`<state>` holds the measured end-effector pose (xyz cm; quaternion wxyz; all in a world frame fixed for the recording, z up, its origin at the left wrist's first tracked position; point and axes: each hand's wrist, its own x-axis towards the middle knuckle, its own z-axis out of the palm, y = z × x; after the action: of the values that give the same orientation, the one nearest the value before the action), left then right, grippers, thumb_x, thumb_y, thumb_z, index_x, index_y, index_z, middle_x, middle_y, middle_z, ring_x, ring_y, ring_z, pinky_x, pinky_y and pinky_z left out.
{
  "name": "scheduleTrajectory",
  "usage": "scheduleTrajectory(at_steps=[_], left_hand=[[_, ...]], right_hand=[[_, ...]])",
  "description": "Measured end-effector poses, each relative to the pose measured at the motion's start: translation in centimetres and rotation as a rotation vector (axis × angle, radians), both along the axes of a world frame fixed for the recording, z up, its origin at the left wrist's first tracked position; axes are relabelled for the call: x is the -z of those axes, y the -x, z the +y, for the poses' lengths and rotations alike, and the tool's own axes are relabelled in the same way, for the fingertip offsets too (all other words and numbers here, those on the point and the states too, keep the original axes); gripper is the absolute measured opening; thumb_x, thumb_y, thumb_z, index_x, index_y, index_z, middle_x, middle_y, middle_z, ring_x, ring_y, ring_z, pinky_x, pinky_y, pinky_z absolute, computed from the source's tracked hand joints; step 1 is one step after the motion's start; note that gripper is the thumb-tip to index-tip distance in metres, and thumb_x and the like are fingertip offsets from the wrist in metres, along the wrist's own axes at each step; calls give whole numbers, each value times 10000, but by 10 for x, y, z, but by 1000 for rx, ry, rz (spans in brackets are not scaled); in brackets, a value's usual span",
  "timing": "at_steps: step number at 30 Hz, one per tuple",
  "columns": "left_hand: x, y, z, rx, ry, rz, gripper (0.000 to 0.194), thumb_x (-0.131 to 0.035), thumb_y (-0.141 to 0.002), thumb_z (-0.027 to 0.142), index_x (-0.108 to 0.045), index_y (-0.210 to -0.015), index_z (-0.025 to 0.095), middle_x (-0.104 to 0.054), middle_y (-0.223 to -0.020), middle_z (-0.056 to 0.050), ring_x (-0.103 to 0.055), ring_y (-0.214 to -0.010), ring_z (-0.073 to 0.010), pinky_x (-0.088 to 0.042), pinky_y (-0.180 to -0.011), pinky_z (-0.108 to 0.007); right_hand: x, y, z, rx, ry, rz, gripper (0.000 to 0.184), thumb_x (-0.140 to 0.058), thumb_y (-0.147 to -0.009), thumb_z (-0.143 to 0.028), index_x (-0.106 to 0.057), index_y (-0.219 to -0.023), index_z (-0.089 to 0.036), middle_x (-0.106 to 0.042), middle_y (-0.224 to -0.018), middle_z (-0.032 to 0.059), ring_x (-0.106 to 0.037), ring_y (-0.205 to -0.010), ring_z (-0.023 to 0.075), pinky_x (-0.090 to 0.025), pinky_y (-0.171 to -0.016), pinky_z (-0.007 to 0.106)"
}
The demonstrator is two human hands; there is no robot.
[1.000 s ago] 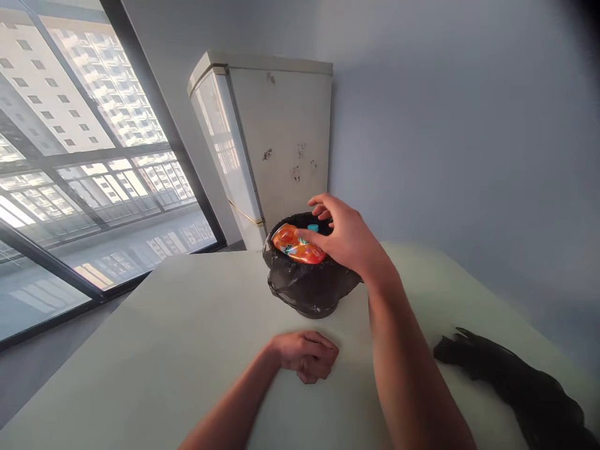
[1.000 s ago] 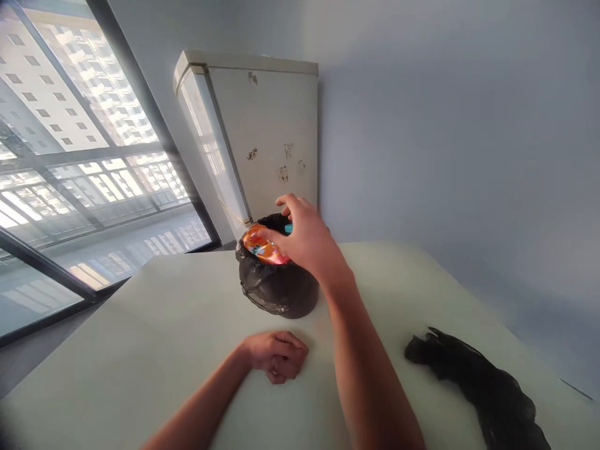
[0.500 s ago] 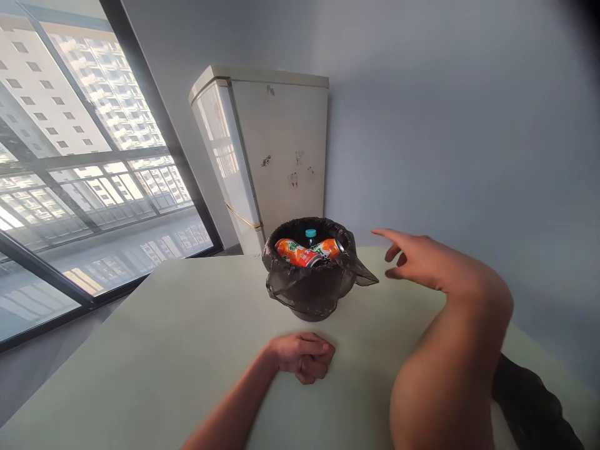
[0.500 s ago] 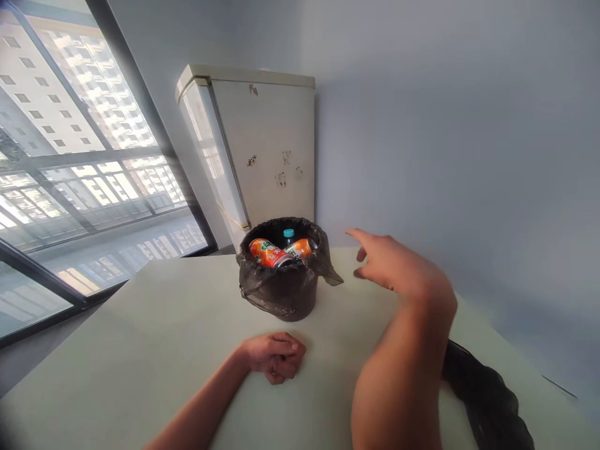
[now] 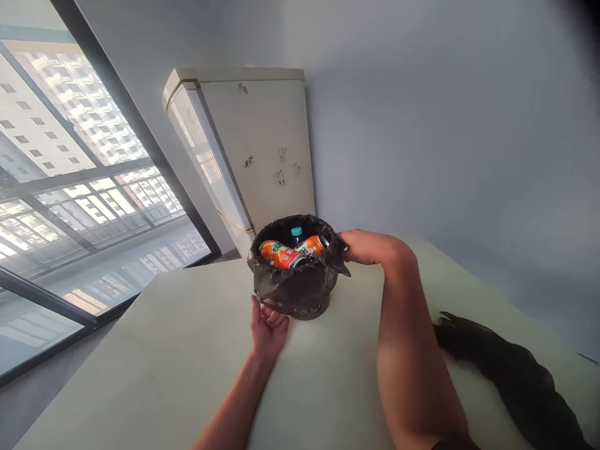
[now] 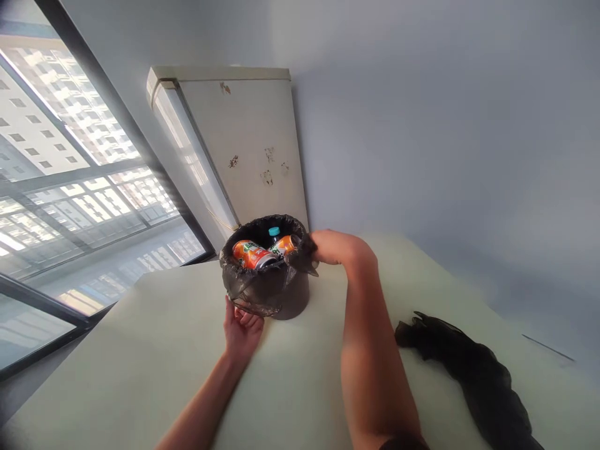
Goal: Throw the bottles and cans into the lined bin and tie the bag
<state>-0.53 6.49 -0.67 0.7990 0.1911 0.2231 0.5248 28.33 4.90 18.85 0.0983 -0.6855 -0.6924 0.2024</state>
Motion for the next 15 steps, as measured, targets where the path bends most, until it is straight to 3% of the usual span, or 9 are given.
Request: scheduleTrajectory(at_steps=[2, 4, 8, 11, 13, 15], left_hand=[[-12, 3, 4, -110, 55, -1, 687, -636, -916, 692, -272, -588, 210, -144, -490, 91, -167, -398, -56, -198, -379, -192], [-29, 8, 10, -137, 100, 50, 686, -678, -893, 677, -304, -566, 204, -240, -460, 78, -252, -383, -53, -242, -371, -190], [-82, 20, 29, -118, 37, 289, 401, -851, -787, 320, -507, -646, 169, -411, -488, 81, -375, -402, -47, -284, -383, -169], [-136, 29, 41, -331, -195, 376, 276, -848, -736, 230, -584, -753, 156, -484, -546, 87, -408, -428, -44, -230, -375, -175], [-170, 33, 43, -554, -295, 353, 288, -817, -756, 202, -533, -726, 162, -448, -539, 96, -428, -455, -46, -275, -409, -182], [-195, 36, 40, -653, -381, 365, 258, -773, -786, 161, -520, -734, 154, -522, -603, 70, -506, -538, -61, -344, -471, -193]], right_hand=[[-1, -2, 2, 31, 21, -16, 66, -602, -738, -203, -660, -757, -227, -717, -829, 56, -636, -715, 211, -395, -579, 296], [-3, -5, 2, 59, 9, 19, 55, -599, -720, -185, -642, -719, -219, -724, -829, 58, -637, -717, 206, -392, -584, 294], [-7, -7, 0, 100, -30, 131, 137, -598, -695, -143, -679, -755, -235, -744, -828, 33, -631, -723, 190, -394, -600, 281], [-12, -8, -4, 166, -127, 196, 186, -560, -704, -117, -696, -762, -229, -708, -741, 23, -578, -662, 169, -375, -596, 282], [-16, -7, -9, 269, -300, 257, 204, -525, -732, -115, -700, -774, -211, -671, -698, 28, -537, -632, 160, -376, -604, 288], [-20, -4, -14, 345, -503, 394, 237, -491, -759, -123, -709, -814, -201, -640, -680, 25, -526, -624, 156, -397, -617, 288]])
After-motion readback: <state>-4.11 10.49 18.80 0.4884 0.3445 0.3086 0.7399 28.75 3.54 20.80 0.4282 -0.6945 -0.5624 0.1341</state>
